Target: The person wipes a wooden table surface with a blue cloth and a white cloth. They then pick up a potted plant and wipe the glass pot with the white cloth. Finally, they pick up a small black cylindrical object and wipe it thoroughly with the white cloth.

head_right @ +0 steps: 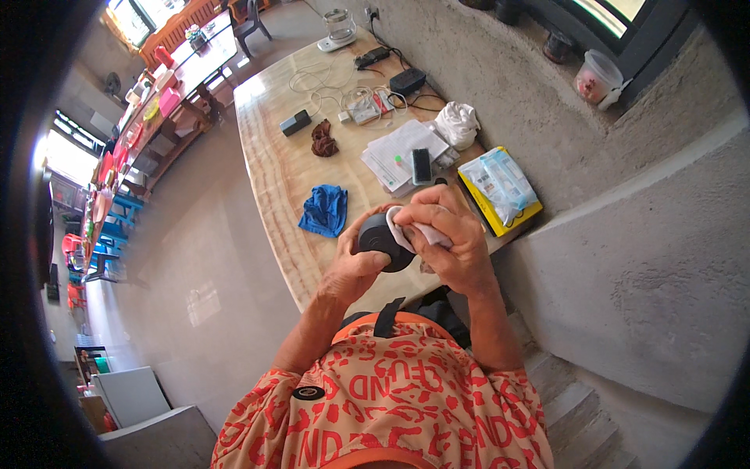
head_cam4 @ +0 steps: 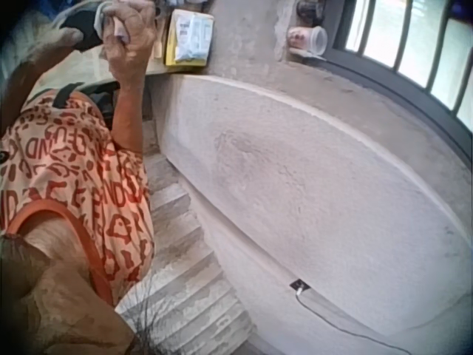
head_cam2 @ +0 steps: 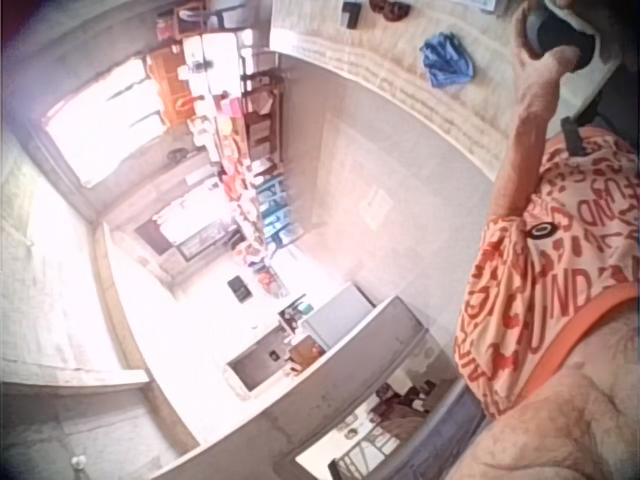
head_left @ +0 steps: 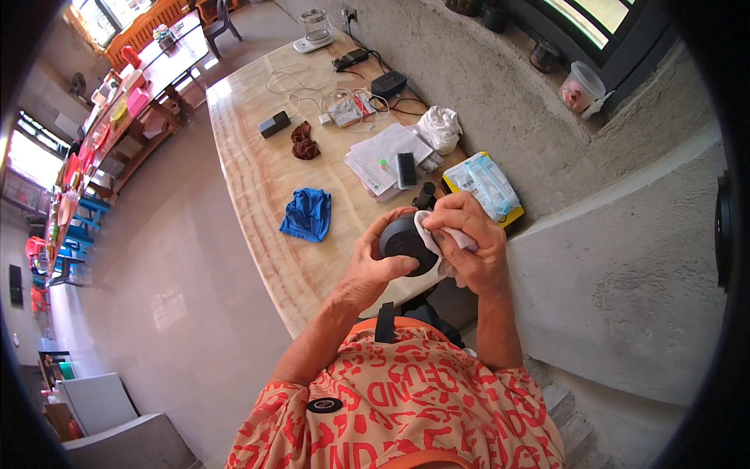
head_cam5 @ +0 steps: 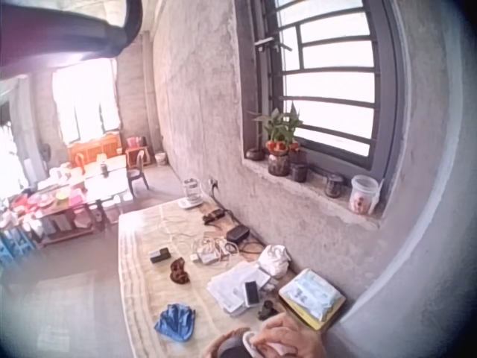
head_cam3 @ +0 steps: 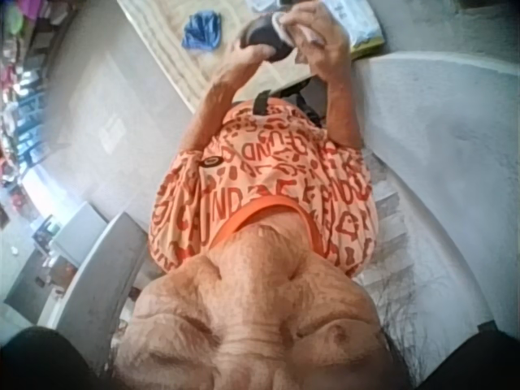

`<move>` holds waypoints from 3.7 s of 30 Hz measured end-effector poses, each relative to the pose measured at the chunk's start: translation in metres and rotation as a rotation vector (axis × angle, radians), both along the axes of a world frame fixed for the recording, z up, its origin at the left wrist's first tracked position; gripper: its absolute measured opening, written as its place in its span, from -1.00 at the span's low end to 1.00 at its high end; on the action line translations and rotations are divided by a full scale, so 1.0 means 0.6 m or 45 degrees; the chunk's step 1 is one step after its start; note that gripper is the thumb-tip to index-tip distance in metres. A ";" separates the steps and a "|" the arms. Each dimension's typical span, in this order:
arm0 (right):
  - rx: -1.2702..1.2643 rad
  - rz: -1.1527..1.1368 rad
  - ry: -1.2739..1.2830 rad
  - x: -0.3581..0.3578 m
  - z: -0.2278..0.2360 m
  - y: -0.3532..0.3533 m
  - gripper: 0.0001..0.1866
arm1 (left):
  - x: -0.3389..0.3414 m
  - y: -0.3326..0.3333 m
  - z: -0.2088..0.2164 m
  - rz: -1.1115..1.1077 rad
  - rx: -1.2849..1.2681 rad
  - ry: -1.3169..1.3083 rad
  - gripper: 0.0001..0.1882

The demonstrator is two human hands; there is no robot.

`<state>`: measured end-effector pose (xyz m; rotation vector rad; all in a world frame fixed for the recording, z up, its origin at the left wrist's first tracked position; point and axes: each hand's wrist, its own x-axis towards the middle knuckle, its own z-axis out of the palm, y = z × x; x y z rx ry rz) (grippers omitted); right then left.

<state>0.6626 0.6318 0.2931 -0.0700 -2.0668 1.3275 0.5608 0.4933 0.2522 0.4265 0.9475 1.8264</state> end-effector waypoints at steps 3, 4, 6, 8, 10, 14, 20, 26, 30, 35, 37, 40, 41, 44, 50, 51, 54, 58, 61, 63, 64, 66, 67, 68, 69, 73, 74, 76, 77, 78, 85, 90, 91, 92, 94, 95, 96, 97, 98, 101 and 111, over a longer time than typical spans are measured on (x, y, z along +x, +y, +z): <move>0.013 0.035 0.020 0.023 -0.005 -0.002 -0.75 | 0.002 -0.001 0.015 0.021 -0.053 0.009 -0.22; -0.044 0.055 0.007 0.028 -0.006 0.000 -0.75 | 0.001 -0.001 0.016 -0.016 -0.097 0.086 -0.23; -0.160 0.090 -0.022 0.039 -0.008 0.001 -0.74 | -0.003 -0.003 0.016 -0.095 -0.185 0.236 -0.24; -0.064 0.138 -0.009 0.039 0.000 0.007 -0.72 | -0.006 -0.003 0.033 -0.146 -0.225 0.367 -0.24; -0.017 0.176 -0.041 0.039 0.008 0.010 -0.72 | -0.008 -0.002 0.042 -0.198 -0.234 0.483 -0.23; 0.048 0.401 -0.132 0.031 0.027 0.020 -0.73 | -0.004 -0.004 0.050 -0.307 -0.248 0.625 -0.24; 0.412 0.751 -0.246 -0.005 0.050 0.020 -0.70 | 0.003 -0.005 0.078 -0.626 -0.524 0.894 -0.31; 0.121 0.392 -0.243 0.000 0.031 0.016 -0.82 | -0.004 -0.007 0.033 -0.328 -0.202 0.431 -0.25; 0.044 0.020 -0.067 0.013 -0.004 0.003 -0.82 | -0.012 -0.001 0.024 -0.266 -0.139 0.199 -0.20; 0.055 -0.220 0.173 0.030 -0.017 -0.037 -0.77 | -0.009 0.010 0.009 -0.145 0.066 -0.062 -0.06; 0.065 -0.268 0.247 0.032 -0.019 -0.048 -0.75 | -0.008 0.013 0.014 -0.136 0.134 -0.140 -0.02; 0.097 -0.263 0.319 0.025 -0.020 -0.046 -0.73 | -0.005 0.013 0.010 -0.120 0.173 -0.115 0.00; 0.048 -0.222 0.270 0.025 -0.016 -0.044 -0.74 | -0.006 0.011 0.013 -0.123 0.156 -0.107 0.02; -0.054 -0.087 0.142 0.017 -0.003 -0.020 -0.77 | -0.010 0.005 0.012 -0.115 0.119 0.068 0.02; -0.174 -0.008 -0.024 -0.013 -0.009 0.009 -0.85 | -0.008 0.000 0.008 -0.121 0.040 0.137 0.01; -0.277 0.010 -0.040 -0.016 -0.011 0.008 -0.85 | -0.008 0.001 0.008 -0.124 0.017 0.128 0.00; -0.231 -0.054 0.025 -0.014 -0.013 0.004 -0.83 | -0.007 0.005 0.008 -0.090 0.047 0.061 0.02; -0.105 -0.067 0.229 0.004 -0.019 -0.007 -0.78 | -0.012 0.016 0.008 -0.058 0.153 -0.031 0.04; 0.037 -0.133 0.294 0.020 -0.023 -0.018 -0.74 | -0.013 0.016 0.003 -0.060 0.142 -0.031 0.01; 0.125 -0.153 0.343 0.023 -0.025 -0.016 -0.74 | -0.015 0.017 0.001 -0.086 0.143 0.027 -0.05; 0.160 -0.117 0.337 0.024 -0.020 -0.012 -0.74 | -0.017 0.017 0.005 -0.126 0.114 0.144 -0.05; 0.232 -0.043 0.321 0.023 0.000 -0.001 -0.74 | -0.021 0.015 0.016 -0.205 0.061 0.374 -0.06; 0.301 0.033 0.259 0.022 0.008 0.007 -0.76 | -0.016 0.014 0.028 -0.273 0.001 0.355 -0.07; 0.319 0.074 0.214 0.018 0.015 0.013 -0.77 | -0.011 0.015 0.032 -0.282 -0.004 0.400 -0.07; 0.337 0.116 0.167 0.014 0.020 0.017 -0.78 | -0.010 0.013 0.028 -0.315 0.036 0.421 -0.10; 0.134 0.131 0.035 -0.007 0.001 0.028 -0.84 | -0.011 0.014 0.018 -0.278 0.025 0.331 -0.13; 0.049 0.115 0.019 -0.013 -0.012 0.030 -0.84 | -0.012 0.015 0.015 -0.261 0.020 0.302 -0.13; -0.159 0.100 0.039 -0.016 -0.026 0.025 -0.85 | -0.015 0.017 0.010 -0.227 0.009 0.245 -0.13; -0.238 0.084 0.038 -0.018 -0.035 0.023 -0.86 | -0.012 0.018 0.006 -0.201 0.008 0.149 -0.10; -0.317 0.068 0.037 -0.018 -0.040 0.021 -0.86 | -0.008 0.021 0.006 -0.142 0.033 0.058 -0.08; -0.172 -0.274 0.239 -0.011 -0.060 -0.027 -0.73 | -0.015 0.034 -0.005 -0.014 0.131 -0.206 -0.11; 0.225 -0.475 0.239 -0.005 -0.081 -0.058 -0.69 | -0.013 0.032 -0.018 0.024 0.118 -0.398 -0.30; 0.292 -0.522 0.286 -0.009 -0.091 -0.064 -0.71 | -0.013 0.030 -0.018 0.018 0.088 -0.435 -0.33; 0.301 -0.525 0.282 -0.011 -0.090 -0.063 -0.70 | -0.014 0.028 -0.016 0.015 0.056 -0.473 -0.35; 0.316 -0.528 0.274 -0.015 -0.086 -0.054 -0.70 | -0.017 0.025 -0.019 0.024 0.052 -0.426 -0.43; 0.275 -0.484 0.293 -0.021 -0.079 -0.046 -0.67 | -0.020 0.022 -0.025 0.051 0.051 -0.397 -0.44; 0.225 -0.409 0.267 -0.024 -0.069 -0.035 -0.67 | -0.023 0.022 -0.029 0.074 0.052 -0.369 -0.44; 0.176 -0.333 0.240 -0.025 -0.059 -0.023 -0.67 | -0.024 0.022 -0.021 0.097 0.020 -0.337 -0.44; 0.127 -0.263 0.219 -0.028 -0.053 -0.012 -0.67 | -0.023 0.024 -0.012 0.073 0.022 -0.276 -0.44; -0.138 -0.046 0.142 -0.040 -0.053 0.011 -0.72 | -0.023 0.024 -0.001 -0.022 0.015 -0.139 -0.41; 0.153 -0.269 0.309 -0.029 -0.050 -0.013 -0.70 | -0.011 0.026 -0.003 0.010 0.030 -0.166 -0.41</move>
